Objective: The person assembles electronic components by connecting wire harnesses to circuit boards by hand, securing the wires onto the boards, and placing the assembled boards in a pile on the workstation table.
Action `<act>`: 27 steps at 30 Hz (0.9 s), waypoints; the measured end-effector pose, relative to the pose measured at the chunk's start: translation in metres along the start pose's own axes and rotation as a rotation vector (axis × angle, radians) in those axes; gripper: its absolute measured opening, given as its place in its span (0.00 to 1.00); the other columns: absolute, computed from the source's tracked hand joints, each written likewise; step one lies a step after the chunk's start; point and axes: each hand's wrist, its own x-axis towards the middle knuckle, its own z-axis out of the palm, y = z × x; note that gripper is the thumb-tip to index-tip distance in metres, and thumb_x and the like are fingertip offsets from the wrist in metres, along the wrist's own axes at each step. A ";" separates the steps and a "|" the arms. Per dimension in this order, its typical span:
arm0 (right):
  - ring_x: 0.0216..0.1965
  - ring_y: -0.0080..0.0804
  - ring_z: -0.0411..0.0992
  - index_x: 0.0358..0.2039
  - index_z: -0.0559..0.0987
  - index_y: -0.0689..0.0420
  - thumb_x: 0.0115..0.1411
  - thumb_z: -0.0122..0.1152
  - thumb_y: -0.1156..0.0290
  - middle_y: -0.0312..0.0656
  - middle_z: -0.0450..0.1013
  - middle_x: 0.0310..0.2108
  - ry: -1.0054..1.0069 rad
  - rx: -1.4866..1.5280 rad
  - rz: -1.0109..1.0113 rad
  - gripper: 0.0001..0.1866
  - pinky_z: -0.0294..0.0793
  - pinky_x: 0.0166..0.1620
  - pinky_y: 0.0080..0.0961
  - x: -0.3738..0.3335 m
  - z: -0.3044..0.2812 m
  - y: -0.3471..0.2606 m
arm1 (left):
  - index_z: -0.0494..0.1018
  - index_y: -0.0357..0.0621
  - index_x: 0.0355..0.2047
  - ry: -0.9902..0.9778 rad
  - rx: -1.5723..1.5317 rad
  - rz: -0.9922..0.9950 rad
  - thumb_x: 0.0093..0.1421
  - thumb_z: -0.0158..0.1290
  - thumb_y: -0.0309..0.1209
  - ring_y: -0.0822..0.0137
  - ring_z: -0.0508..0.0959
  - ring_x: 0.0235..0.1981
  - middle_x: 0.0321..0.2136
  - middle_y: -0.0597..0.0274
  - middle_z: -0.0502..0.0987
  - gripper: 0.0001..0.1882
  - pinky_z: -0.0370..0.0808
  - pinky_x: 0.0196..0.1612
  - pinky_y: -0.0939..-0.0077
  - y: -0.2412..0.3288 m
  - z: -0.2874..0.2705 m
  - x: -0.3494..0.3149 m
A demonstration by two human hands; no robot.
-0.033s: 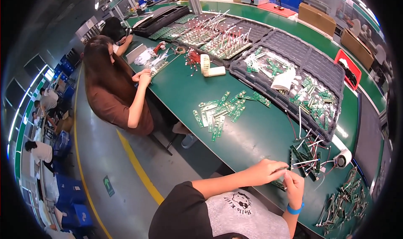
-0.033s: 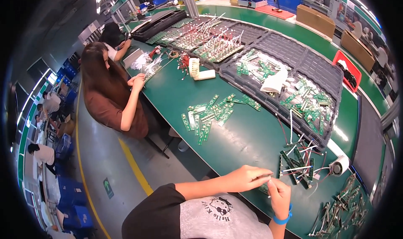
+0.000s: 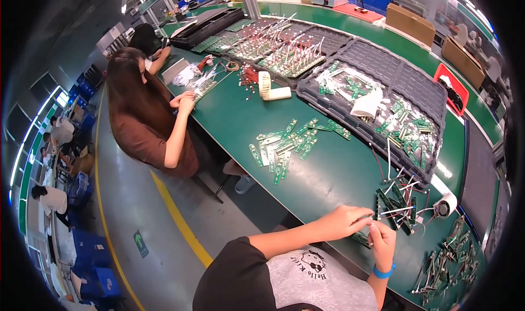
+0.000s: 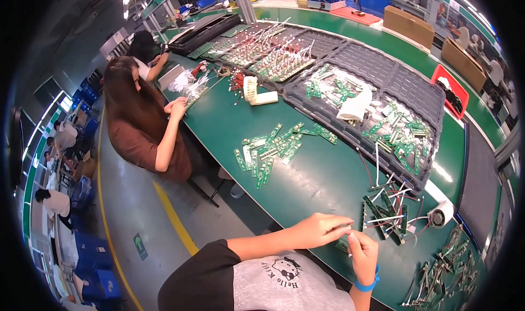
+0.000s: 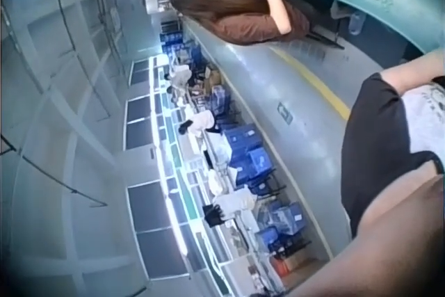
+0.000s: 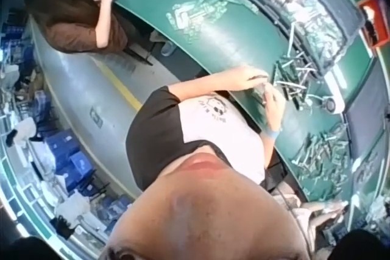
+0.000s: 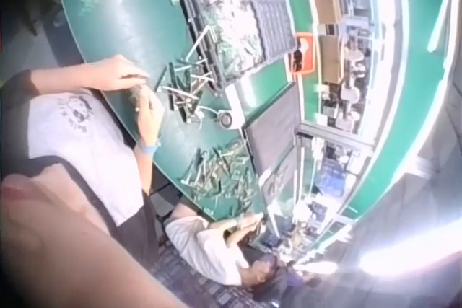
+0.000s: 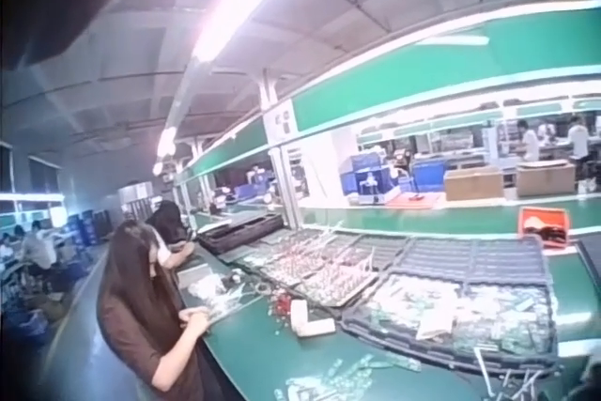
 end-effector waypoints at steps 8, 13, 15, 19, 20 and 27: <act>0.15 0.13 0.58 0.25 0.74 0.64 0.57 0.50 0.72 0.31 0.64 0.13 0.038 0.072 0.052 0.09 0.54 0.18 0.13 -0.001 -0.001 -0.005 | 0.71 0.35 0.40 -0.016 0.279 0.119 0.56 0.48 0.31 0.58 0.74 0.20 0.22 0.55 0.72 0.14 0.72 0.22 0.70 0.001 0.011 0.001; 0.15 0.13 0.58 0.22 0.74 0.63 0.57 0.50 0.72 0.31 0.63 0.13 -0.048 -0.031 0.013 0.10 0.53 0.18 0.13 0.001 -0.005 0.011 | 0.71 0.37 0.41 -0.034 0.416 0.195 0.56 0.49 0.31 0.60 0.73 0.17 0.19 0.58 0.70 0.14 0.71 0.20 0.70 0.000 0.013 0.004; 0.15 0.13 0.58 0.22 0.74 0.63 0.57 0.50 0.72 0.31 0.64 0.13 -0.057 0.052 0.051 0.10 0.54 0.18 0.13 0.000 -0.009 0.010 | 0.71 0.37 0.41 -0.072 0.465 0.220 0.56 0.49 0.31 0.60 0.73 0.17 0.19 0.58 0.70 0.14 0.71 0.20 0.70 0.003 0.012 0.006; 0.16 0.14 0.58 0.22 0.73 0.62 0.57 0.49 0.73 0.31 0.64 0.14 -0.071 0.152 0.082 0.10 0.55 0.19 0.14 -0.003 -0.012 0.006 | 0.71 0.38 0.41 -0.036 0.252 0.205 0.56 0.48 0.31 0.59 0.73 0.17 0.19 0.57 0.71 0.14 0.71 0.21 0.70 -0.002 0.014 0.007; 0.16 0.14 0.58 0.22 0.73 0.62 0.57 0.49 0.73 0.31 0.64 0.14 -0.059 0.151 0.078 0.10 0.55 0.19 0.14 -0.003 -0.012 0.006 | 0.72 0.38 0.41 0.033 0.165 0.195 0.56 0.48 0.31 0.59 0.73 0.17 0.20 0.57 0.72 0.14 0.71 0.21 0.70 -0.005 0.016 0.007; 0.18 0.15 0.59 0.24 0.74 0.63 0.58 0.50 0.71 0.31 0.64 0.16 -0.120 0.155 0.097 0.10 0.56 0.21 0.14 -0.002 -0.013 0.005 | 0.71 0.38 0.41 -0.064 0.265 0.181 0.56 0.48 0.31 0.60 0.72 0.16 0.20 0.58 0.71 0.14 0.71 0.20 0.72 0.000 0.009 0.002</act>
